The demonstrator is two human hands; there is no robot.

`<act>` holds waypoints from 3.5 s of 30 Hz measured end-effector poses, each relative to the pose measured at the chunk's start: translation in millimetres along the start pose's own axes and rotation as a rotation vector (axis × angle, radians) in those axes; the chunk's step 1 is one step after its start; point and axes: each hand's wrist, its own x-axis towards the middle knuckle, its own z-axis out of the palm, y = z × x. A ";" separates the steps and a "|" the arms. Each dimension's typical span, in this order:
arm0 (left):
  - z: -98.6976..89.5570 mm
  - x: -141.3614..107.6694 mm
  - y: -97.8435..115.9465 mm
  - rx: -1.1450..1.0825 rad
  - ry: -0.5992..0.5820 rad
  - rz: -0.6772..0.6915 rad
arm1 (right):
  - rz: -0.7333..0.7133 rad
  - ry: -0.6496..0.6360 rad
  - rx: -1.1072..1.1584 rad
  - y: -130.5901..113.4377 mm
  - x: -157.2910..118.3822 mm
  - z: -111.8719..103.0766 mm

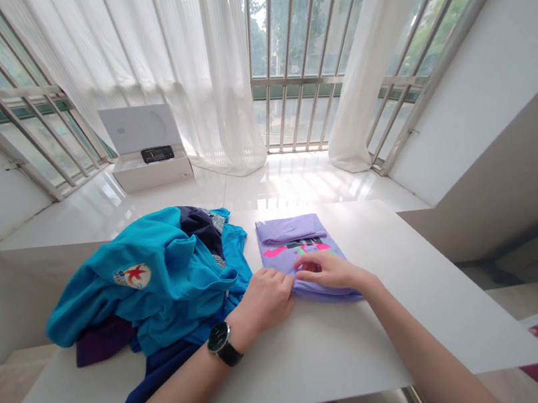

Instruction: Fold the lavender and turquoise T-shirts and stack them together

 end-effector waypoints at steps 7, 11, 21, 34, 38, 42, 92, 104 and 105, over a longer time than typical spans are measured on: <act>7.8 7.5 -21.9 -0.387 0.146 -0.273 | -0.017 -0.099 -0.217 -13.5 -11.0 -3.6; 8.0 11.5 -33.0 -0.483 0.169 -0.357 | 0.046 -0.069 -0.253 -4.3 -15.7 -14.4; -4.9 7.7 -47.3 -0.625 0.038 -0.309 | 0.094 -0.004 -0.040 27.4 -18.0 -41.2; 0.0 12.8 -49.9 -0.679 0.147 -0.395 | 0.263 -0.034 0.061 47.3 -20.6 -47.6; 1.5 11.0 -50.5 -0.720 0.108 -0.398 | 0.307 0.027 0.032 49.3 -22.2 -50.3; 0.7 11.0 -49.7 -0.750 0.140 -0.396 | 0.269 0.034 0.081 46.6 -23.6 -52.3; 35.2 4.5 -15.5 0.003 0.096 -0.005 | 0.339 0.186 0.004 74.6 -12.8 -45.9; 20.0 12.4 -18.2 0.003 0.136 -0.055 | 0.483 0.357 -0.334 70.2 -14.5 -42.3; 19.4 13.4 -19.6 -0.011 0.146 -0.056 | 0.487 0.406 -0.400 67.1 -14.6 -42.3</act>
